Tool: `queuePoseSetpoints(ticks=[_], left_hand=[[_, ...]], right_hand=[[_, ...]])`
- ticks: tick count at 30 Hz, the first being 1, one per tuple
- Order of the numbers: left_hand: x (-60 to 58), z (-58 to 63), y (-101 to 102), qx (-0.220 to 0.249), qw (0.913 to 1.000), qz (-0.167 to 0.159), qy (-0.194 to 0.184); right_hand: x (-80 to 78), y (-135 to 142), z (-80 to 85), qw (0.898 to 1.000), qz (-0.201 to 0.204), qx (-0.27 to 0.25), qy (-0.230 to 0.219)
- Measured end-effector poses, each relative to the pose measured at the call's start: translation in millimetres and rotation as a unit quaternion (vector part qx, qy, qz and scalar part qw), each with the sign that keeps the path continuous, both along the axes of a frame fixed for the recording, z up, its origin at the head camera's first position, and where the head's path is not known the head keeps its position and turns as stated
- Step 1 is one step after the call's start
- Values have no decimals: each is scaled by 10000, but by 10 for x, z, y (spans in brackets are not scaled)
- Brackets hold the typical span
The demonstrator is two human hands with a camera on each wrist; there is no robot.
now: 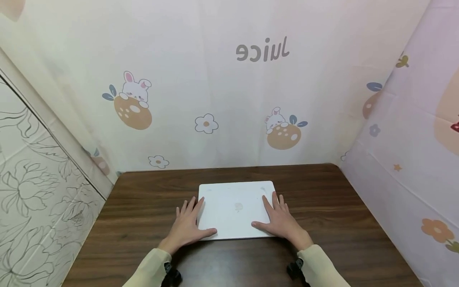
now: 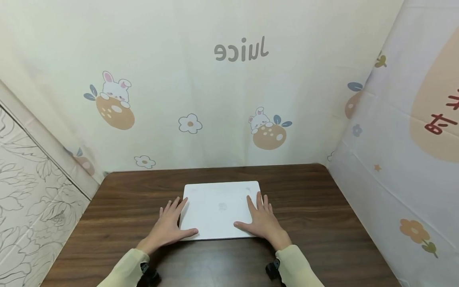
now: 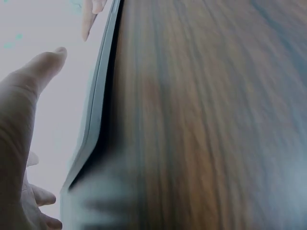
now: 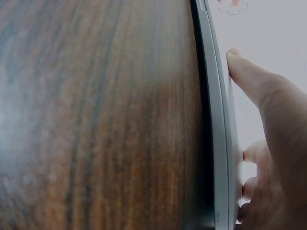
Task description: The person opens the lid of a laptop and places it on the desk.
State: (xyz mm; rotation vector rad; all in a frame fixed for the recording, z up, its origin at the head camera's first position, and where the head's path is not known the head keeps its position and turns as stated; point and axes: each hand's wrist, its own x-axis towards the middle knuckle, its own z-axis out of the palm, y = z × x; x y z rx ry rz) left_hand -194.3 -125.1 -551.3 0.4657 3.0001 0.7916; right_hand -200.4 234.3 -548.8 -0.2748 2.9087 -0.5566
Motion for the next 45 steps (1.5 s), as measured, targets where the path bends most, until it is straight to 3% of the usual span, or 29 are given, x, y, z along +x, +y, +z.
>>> queuePoseSetpoints(ticks=[8, 14, 24, 32, 45], left_hand=[[117, -62, -149, -214, 9997, 119, -56], [158, -113, -167, -416, 9984, 128, -360], [154, -211, -129, -657, 9969, 151, -399], [140, -205, -116, -614, 9970, 193, -422], [129, -205, -101, -522, 9971, 129, -542]], right_hand=[[20, -12, 14, 10000, 28, -35, -29], [19, -19, 32, 10000, 9, -1, -52], [58, -52, 60, 10000, -60, -43, 29], [119, -80, 83, 9997, -2, -189, 173], [264, -188, 285, 9983, 97, -240, 514]])
